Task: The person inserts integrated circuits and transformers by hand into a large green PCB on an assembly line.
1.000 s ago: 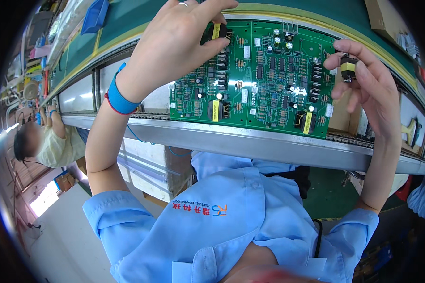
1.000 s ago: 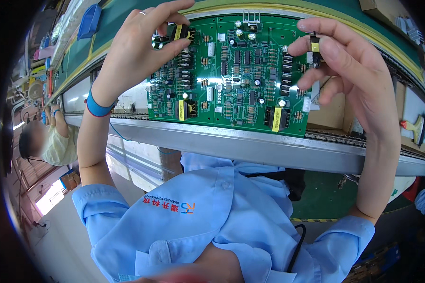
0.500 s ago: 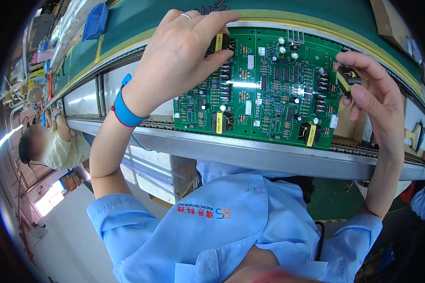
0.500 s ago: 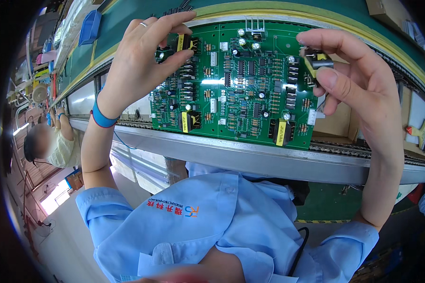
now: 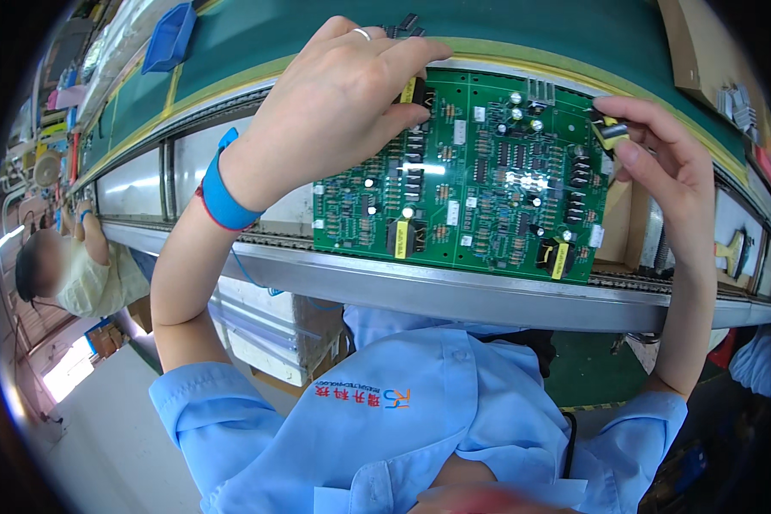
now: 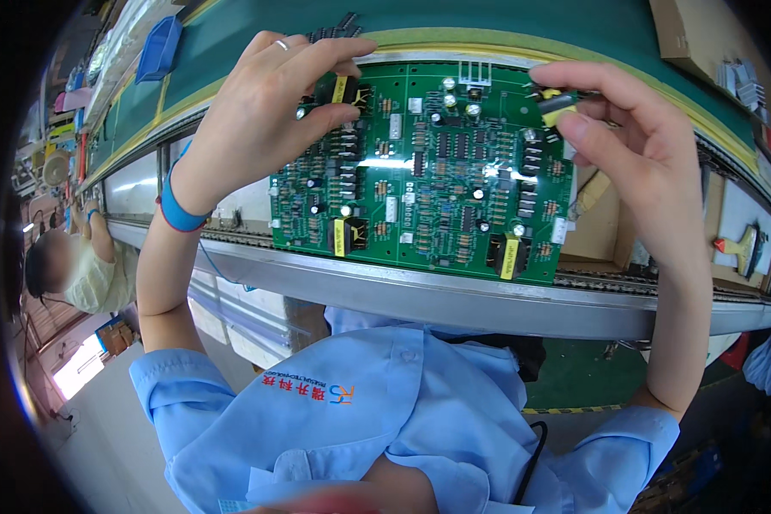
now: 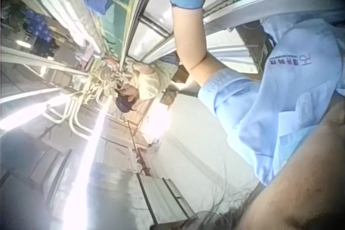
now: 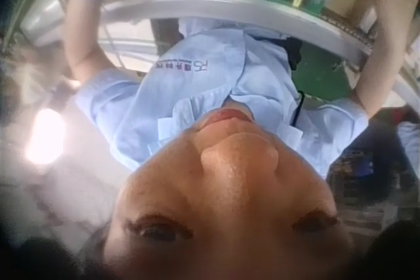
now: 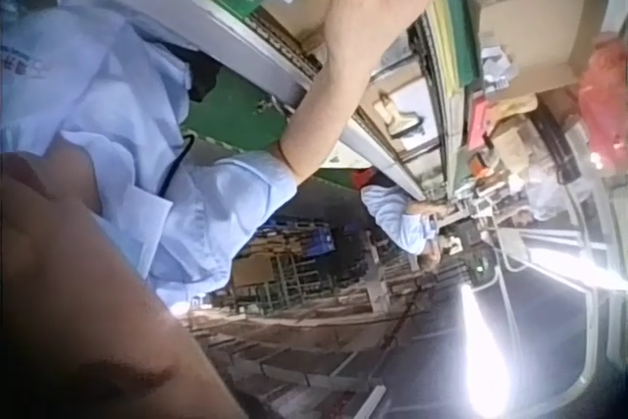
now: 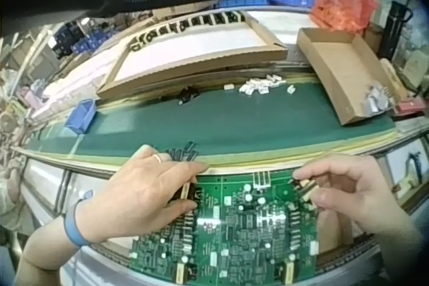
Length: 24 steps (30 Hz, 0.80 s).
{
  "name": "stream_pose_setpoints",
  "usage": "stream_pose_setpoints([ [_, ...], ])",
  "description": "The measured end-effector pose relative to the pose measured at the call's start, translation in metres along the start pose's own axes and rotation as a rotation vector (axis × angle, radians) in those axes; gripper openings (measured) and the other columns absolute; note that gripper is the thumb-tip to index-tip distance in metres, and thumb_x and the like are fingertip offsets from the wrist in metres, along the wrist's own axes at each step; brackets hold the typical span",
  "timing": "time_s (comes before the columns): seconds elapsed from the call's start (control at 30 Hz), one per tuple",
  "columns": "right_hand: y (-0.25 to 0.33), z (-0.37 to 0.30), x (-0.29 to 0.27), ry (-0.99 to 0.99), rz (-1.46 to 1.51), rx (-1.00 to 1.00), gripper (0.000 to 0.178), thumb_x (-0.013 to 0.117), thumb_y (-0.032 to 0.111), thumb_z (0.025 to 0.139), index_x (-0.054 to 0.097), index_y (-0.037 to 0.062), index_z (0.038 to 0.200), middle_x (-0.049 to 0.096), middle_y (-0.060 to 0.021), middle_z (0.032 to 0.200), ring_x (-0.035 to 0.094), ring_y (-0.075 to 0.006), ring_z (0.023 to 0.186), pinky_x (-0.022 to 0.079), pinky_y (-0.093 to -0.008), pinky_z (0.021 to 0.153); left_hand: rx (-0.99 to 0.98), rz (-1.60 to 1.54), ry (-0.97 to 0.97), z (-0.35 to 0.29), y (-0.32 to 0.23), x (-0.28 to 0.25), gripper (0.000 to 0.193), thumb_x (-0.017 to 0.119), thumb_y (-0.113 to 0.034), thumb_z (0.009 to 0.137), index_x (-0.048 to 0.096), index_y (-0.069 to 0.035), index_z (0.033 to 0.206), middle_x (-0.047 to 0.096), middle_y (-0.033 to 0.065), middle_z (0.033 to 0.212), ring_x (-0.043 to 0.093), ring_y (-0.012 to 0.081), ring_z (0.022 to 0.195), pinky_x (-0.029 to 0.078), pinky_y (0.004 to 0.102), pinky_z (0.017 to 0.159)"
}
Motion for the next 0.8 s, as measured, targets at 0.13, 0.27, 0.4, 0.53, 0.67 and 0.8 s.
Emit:
stream_pose_setpoints([
  [0.13, 0.005, 0.01, 0.006, -0.058, -0.255, -0.156, 0.028, 0.061, 0.001, 0.091, 0.067, 0.003, 0.118, 0.065, -0.003, 0.104, 0.06, -0.009, 0.084, 0.05, -0.0232, 0.073, -0.141, -0.1, 0.028, -0.002, -0.001, 0.004, 0.055, 0.08, -0.01, 0.076, 0.062, -0.011, 0.127, 0.07, 0.0025, 0.096, 0.054, 0.02, 0.073, 0.044, 0.0335, 0.084],
  [0.27, 0.014, 0.017, 0.019, -0.078, -0.56, -0.242, 0.031, 0.063, -0.004, 0.085, 0.066, 0.006, 0.115, 0.065, -0.0082, 0.106, 0.064, -0.0209, 0.082, 0.055, -0.0301, 0.072, -0.223, -0.15, -0.032, -0.009, 0.002, 0.002, 0.049, 0.081, -0.009, 0.075, 0.067, -0.01, 0.122, 0.072, 0.0017, 0.097, 0.051, 0.0187, 0.074, 0.043, 0.031, 0.081],
  [0.4, 0.014, 0.019, 0.02, -0.034, -0.809, -0.231, 0.046, 0.066, -0.007, 0.081, 0.063, 0.0081, 0.125, 0.067, -0.0083, 0.112, 0.063, -0.0212, 0.092, 0.054, -0.0292, 0.078, -0.088, -0.081, -0.066, -0.007, 0.001, -0.003, 0.044, 0.079, -0.009, 0.077, 0.069, -0.009, 0.12, 0.073, 0.0013, 0.1, 0.052, 0.0165, 0.077, 0.04, 0.0289, 0.078],
  [0.53, 0.024, 0.02, 0.025, 0.005, -0.941, -0.25, 0.054, 0.067, -0.006, 0.08, 0.058, 0.0101, 0.13, 0.068, -0.0097, 0.114, 0.066, -0.0236, 0.091, 0.056, -0.0331, 0.08, -0.094, -0.128, -0.221, -0.017, 0.002, -0.022, 0.039, 0.076, -0.008, 0.081, 0.07, -0.008, 0.12, 0.073, 0.0024, 0.105, 0.052, 0.0149, 0.077, 0.038, 0.0279, 0.075],
  [0.67, 0.028, 0.023, 0.029, 0.047, -0.96, -0.186, 0.058, 0.067, -0.007, 0.08, 0.055, 0.0103, 0.133, 0.069, -0.011, 0.114, 0.067, -0.0252, 0.091, 0.057, -0.0346, 0.081, -0.194, -0.157, -0.267, -0.038, 0.016, -0.031, 0.033, 0.072, -0.006, 0.087, 0.071, -0.007, 0.119, 0.072, 0.0006, 0.104, 0.046, 0.0111, 0.075, 0.039, 0.0244, 0.074],
  [0.8, 0.029, 0.025, 0.029, 0.055, -0.944, -0.143, 0.058, 0.066, -0.009, 0.079, 0.055, 0.0098, 0.133, 0.069, -0.0118, 0.114, 0.067, -0.0256, 0.092, 0.057, -0.0339, 0.081, -0.327, -0.214, -0.328, -0.064, 0.03, -0.03, 0.026, 0.073, -0.01, 0.086, 0.073, -0.01, 0.112, 0.072, -0.0016, 0.096, 0.05, 0.01, 0.069, 0.038, 0.0255, 0.072],
])
Point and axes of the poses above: each hand's wrist, its own z-axis towards the middle knuckle, its own x-axis out of the palm, y = z × x, the point moved 3 cm from there along z, towards the middle knuckle
